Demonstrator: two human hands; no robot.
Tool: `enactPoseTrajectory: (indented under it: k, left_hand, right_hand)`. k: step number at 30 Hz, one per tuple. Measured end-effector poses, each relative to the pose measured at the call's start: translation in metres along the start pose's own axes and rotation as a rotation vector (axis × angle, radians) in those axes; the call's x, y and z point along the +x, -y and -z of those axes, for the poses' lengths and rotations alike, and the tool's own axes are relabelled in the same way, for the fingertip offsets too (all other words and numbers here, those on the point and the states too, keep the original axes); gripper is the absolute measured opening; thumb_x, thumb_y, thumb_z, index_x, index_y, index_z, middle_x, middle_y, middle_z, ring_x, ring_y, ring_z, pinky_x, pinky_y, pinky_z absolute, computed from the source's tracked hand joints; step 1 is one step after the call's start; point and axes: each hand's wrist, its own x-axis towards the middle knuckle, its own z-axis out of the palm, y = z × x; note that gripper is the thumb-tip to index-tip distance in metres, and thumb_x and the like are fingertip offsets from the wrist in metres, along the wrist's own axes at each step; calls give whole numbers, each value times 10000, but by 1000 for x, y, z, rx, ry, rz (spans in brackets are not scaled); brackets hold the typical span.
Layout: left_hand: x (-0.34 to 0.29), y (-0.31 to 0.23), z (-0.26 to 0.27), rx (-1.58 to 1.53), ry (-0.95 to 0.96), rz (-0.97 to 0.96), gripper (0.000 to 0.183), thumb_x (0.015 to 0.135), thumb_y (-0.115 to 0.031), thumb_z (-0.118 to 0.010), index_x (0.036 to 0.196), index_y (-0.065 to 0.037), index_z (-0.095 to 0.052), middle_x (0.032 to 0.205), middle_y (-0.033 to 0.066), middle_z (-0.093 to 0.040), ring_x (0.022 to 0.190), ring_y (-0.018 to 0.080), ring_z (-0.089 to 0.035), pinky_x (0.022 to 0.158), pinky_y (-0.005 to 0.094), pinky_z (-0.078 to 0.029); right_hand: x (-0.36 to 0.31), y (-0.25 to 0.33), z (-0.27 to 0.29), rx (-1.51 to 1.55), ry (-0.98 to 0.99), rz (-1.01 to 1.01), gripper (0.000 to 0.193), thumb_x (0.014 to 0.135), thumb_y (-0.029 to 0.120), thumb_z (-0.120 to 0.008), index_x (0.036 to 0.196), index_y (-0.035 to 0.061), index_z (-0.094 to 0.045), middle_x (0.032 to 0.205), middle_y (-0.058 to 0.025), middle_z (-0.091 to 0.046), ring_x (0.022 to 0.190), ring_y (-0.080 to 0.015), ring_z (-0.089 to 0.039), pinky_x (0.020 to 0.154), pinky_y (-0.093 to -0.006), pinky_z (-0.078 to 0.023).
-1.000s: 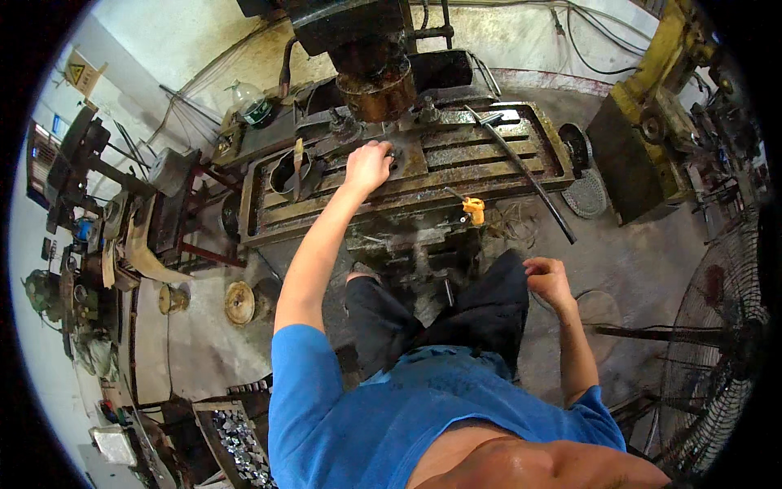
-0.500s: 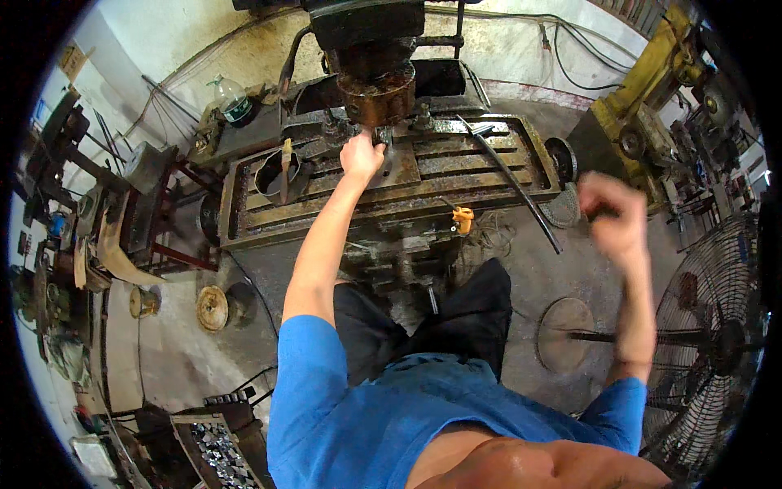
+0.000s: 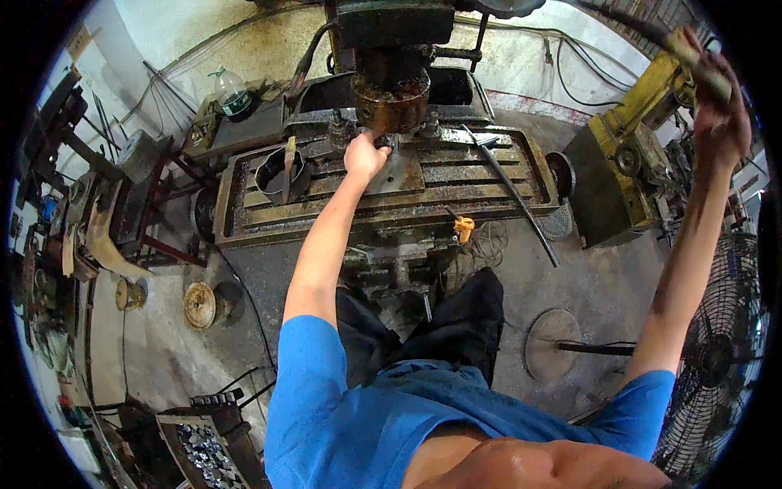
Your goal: The person picks up metal parts from a bin and uses an air gun to blow air over them before placing them on a machine surface.
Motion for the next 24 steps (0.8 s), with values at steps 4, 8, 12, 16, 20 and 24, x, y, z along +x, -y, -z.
enactPoseTrajectory:
  k: [4,8,12,16,20,24]
  left_hand:
    - [-4,-3,1,33,-39,-20,402,652,-277,-707,999,-86,-637,855,165,-640,834,315,-609,741,406,-484]
    - [7,8,-11,31,-41,-36,347,645,-305,-720,836,-25,-645,778,178,-633,778,326,-613,682,419,-490]
    - [8,8,-15,30,-67,-50,341,645,-316,-726,735,-3,-623,750,180,-628,744,330,-614,648,418,-492]
    - [6,8,-10,71,-91,-46,340,643,-310,-734,735,-2,-622,749,178,-629,743,330,-615,648,418,-493]
    - [4,10,-12,82,-110,-57,352,647,-316,-736,745,2,-620,764,180,-629,767,330,-616,653,427,-493]
    - [1,-2,-3,100,-39,-24,366,658,-307,-728,807,7,-615,794,188,-629,795,330,-613,669,426,-491]
  right_hand:
    - [-47,-19,16,35,300,117,559,760,408,-536,1101,-35,-507,1237,-290,-427,1215,-373,-375,1050,-393,-221]
    - [-56,-23,14,-15,254,142,522,760,412,-532,1048,-23,-526,1181,-257,-480,1197,-389,-391,1043,-398,-225]
    - [-71,-32,13,30,172,167,498,762,415,-531,1018,-13,-538,1068,-177,-544,1176,-400,-409,1035,-408,-233]
    - [-112,-52,6,120,124,181,380,702,256,-476,885,-65,-562,974,-230,-551,1115,-409,-457,989,-482,-278]
    - [-125,-55,1,163,90,139,340,627,163,-456,861,-60,-559,1099,-316,-514,1121,-400,-458,999,-489,-271]
    - [-128,-55,3,136,89,124,365,719,294,-527,903,-21,-546,1136,-293,-498,1168,-401,-414,1037,-483,-232]
